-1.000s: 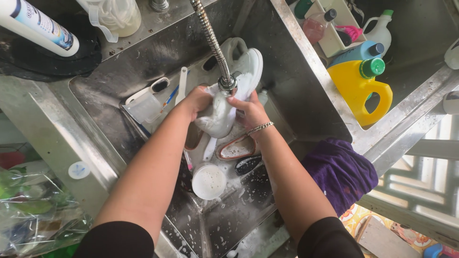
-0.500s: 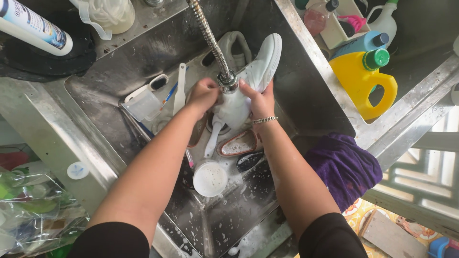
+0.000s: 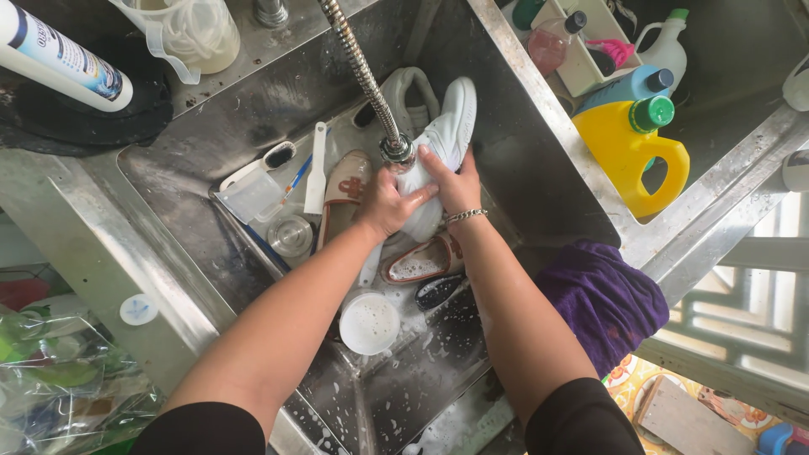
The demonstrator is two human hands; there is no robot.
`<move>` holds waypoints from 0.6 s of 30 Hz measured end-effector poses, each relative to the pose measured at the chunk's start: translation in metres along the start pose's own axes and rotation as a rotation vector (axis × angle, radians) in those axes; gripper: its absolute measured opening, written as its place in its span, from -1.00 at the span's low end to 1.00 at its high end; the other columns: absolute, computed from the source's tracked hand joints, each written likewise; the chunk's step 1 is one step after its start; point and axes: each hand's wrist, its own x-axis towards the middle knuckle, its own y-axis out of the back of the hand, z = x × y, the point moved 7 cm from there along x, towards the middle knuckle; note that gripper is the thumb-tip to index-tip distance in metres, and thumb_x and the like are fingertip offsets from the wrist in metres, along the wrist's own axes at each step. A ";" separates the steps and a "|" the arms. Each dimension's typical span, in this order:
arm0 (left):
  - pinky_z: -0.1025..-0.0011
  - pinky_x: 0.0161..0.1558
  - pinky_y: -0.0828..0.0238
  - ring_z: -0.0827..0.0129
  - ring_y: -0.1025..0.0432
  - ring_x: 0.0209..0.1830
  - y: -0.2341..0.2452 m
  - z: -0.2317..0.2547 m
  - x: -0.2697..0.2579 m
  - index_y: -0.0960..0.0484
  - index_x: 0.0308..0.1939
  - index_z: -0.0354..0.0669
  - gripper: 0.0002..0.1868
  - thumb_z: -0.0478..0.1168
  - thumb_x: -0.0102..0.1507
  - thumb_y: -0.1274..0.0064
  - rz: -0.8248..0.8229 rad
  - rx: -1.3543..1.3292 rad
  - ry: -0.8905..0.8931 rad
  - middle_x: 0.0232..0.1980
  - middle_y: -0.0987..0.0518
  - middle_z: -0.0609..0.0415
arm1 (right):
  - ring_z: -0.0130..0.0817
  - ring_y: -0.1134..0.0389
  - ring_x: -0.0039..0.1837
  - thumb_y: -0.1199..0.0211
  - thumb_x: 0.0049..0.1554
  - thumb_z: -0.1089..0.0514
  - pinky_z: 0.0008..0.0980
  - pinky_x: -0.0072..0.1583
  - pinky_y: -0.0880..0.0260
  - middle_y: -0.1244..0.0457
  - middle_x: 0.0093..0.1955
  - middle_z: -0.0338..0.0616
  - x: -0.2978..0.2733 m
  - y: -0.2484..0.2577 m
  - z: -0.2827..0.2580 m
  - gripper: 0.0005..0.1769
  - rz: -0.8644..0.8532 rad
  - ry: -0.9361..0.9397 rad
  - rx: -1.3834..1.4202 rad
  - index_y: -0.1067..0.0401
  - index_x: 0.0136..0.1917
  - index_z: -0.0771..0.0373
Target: Cleaning and applying polish or sealant to various pairs of shoes in a sink.
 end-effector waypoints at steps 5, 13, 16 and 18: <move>0.38 -0.12 -0.48 0.41 -0.58 -0.20 0.000 0.011 0.005 -0.68 -0.10 -0.22 -0.61 -0.01 0.17 -0.34 0.048 0.025 0.039 -0.18 -0.72 0.06 | -0.26 -0.43 0.21 -0.48 -0.05 -0.16 -0.28 0.20 -0.46 -0.35 0.26 -0.03 0.006 0.002 0.016 -0.08 -0.005 -0.144 -0.052 -0.26 0.46 0.23; 0.35 -0.15 -0.45 0.39 -0.52 -0.27 -0.006 -0.014 0.011 -0.72 -0.14 -0.16 -0.56 0.16 0.28 -0.17 0.146 0.023 0.255 -0.27 -0.71 0.08 | -0.26 -0.43 0.23 -0.46 -0.10 -0.21 -0.30 0.20 -0.43 -0.35 0.30 -0.01 0.005 0.007 0.019 -0.03 0.022 -0.227 -0.139 -0.28 0.47 0.22; 0.34 -0.13 -0.46 0.39 -0.52 -0.21 -0.008 -0.014 0.014 -0.71 -0.11 -0.16 -0.54 0.18 0.26 -0.17 0.178 -0.056 0.230 -0.21 -0.71 0.07 | -0.29 -0.41 0.26 -0.45 -0.06 -0.20 -0.33 0.22 -0.40 -0.35 0.31 -0.04 0.008 0.008 0.019 -0.04 0.033 -0.213 -0.119 -0.25 0.48 0.22; 0.33 -0.11 -0.45 0.37 -0.56 -0.19 -0.007 -0.011 0.014 -0.72 -0.10 -0.16 -0.51 0.21 0.26 -0.11 0.191 0.033 0.248 -0.20 -0.71 0.05 | -0.30 -0.42 0.25 -0.45 -0.06 -0.18 -0.32 0.22 -0.42 -0.36 0.31 -0.04 0.006 0.006 0.013 -0.08 0.026 -0.183 -0.087 -0.30 0.46 0.23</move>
